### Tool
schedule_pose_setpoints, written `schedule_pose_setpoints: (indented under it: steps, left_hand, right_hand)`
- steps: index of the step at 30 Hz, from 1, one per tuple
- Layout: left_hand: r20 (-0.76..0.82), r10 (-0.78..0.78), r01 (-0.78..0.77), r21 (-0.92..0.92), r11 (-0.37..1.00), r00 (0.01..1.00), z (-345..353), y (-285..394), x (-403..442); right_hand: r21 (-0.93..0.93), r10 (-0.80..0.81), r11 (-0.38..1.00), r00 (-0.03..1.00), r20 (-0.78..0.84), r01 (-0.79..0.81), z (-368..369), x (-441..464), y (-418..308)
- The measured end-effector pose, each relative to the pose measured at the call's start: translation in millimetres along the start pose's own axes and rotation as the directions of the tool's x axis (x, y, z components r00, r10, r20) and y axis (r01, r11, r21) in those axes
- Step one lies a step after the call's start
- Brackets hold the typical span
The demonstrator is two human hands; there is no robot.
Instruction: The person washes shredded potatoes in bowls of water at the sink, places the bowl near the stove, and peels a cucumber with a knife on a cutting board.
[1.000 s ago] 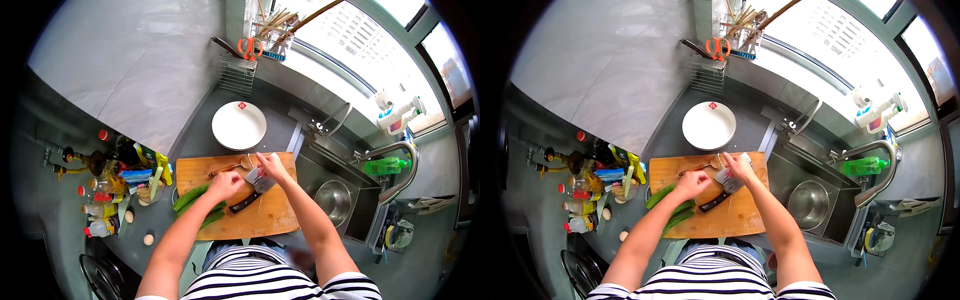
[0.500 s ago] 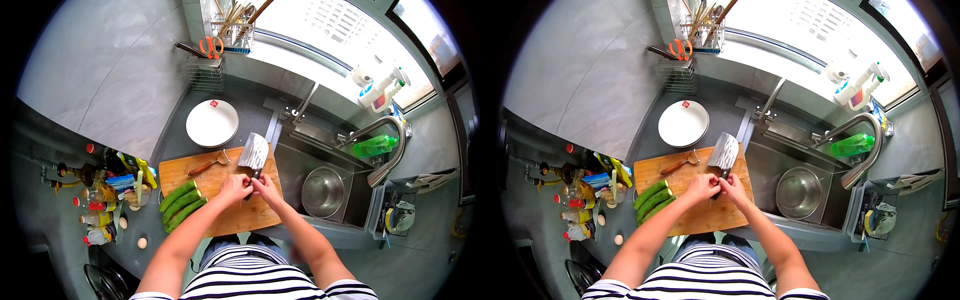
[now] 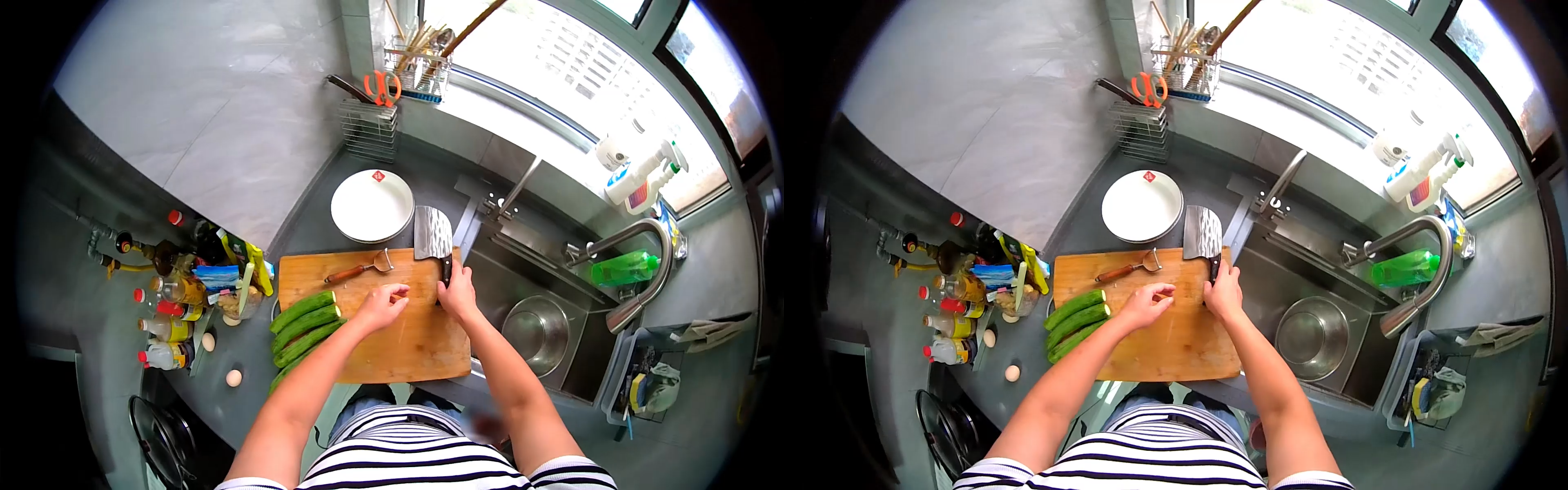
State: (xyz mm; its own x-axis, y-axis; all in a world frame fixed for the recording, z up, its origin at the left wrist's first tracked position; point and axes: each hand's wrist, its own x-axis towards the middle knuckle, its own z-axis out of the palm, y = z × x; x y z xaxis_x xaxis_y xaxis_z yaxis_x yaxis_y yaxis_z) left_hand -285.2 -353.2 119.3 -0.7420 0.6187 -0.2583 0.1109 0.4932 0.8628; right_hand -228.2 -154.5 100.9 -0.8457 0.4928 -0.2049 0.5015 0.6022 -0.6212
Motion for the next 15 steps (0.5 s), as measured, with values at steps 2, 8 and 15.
schedule_pose_setpoints:
  steps: [2, 8, 15]
  left_hand:
    - [-0.041, 0.025, -0.025, -0.019, 0.999, 0.999, -8.1, -0.2, -4.2]
    - [-0.273, 0.075, -0.046, 0.111, 0.993, 0.959, -45.3, 0.7, -4.9]
    - [-0.378, -0.031, 0.176, 0.356, 0.918, 0.925, -98.8, -58.3, -18.1]
  right_hand:
    - [-0.157, 0.002, 0.988, 1.000, 0.026, 0.002, -9.0, 0.9, -8.9]
    - [-0.183, -0.387, 0.900, 0.918, 0.082, 0.395, -3.5, 1.7, -45.0]
    - [-0.266, -0.711, 0.646, 0.691, 0.129, 0.715, 81.9, 2.8, -100.5]
